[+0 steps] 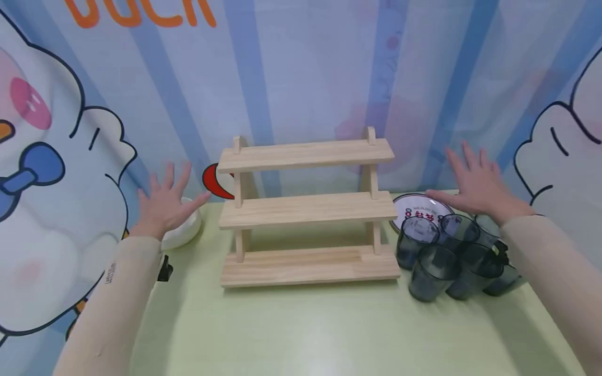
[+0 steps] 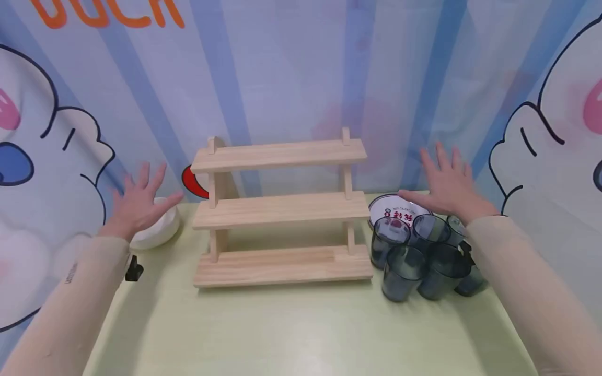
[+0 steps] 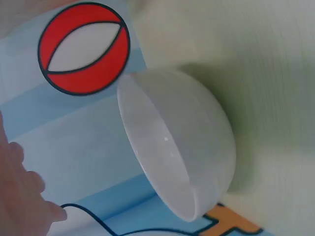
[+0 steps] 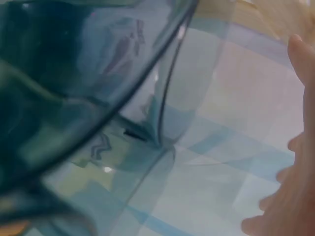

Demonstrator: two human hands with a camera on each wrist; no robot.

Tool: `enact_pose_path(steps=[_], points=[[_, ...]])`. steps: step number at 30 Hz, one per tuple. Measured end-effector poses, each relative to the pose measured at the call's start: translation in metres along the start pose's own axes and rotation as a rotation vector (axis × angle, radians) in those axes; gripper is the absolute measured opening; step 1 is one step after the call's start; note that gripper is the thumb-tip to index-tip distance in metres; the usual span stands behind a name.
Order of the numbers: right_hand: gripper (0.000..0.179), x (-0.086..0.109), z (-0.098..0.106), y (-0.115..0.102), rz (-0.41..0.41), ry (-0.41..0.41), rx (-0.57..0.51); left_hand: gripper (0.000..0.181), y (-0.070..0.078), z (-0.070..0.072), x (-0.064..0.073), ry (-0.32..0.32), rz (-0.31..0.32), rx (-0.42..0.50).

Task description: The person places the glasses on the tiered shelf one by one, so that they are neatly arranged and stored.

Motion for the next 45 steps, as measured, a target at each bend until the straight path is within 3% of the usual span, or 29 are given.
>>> enact_pose_path(steps=[10, 17, 21, 27, 36, 45], points=[[0.102, 0.038, 0.019, 0.004, 0.019, -0.024, -0.16, 0.092, 0.019, -0.029, 0.018, -0.156, -0.047, 0.413], [0.095, 0.064, 0.02, 0.01, 0.027, 0.027, -0.216, 0.074, 0.043, -0.041, 0.024, -0.207, -0.1, 0.659], [0.091, 0.082, 0.016, 0.016, 0.045, 0.033, -0.253, 0.069, 0.053, -0.045, 0.025, -0.208, -0.127, 0.729], [0.093, 0.109, 0.004, 0.029, 0.053, 0.039, -0.289, 0.066, 0.055, -0.054, 0.028, -0.203, -0.121, 0.802], [0.103, 0.149, -0.02, 0.057, -0.073, 0.024, -0.312, 0.069, 0.051, -0.063, 0.027, -0.183, -0.082, 0.845], [0.108, 0.174, -0.048, 0.076, -0.176, 0.036, -0.481, 0.07, 0.051, -0.067, 0.03, -0.196, -0.055, 0.901]])
Point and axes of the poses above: each hand's wrist, its own x-axis away from the middle knuckle, its own z-axis out of the back of the hand, y = z × x, the point moved 6 cm from there along -x, towards the middle knuckle, and after that the axes turned 3 degrees about -x, right-handed, at the moved point
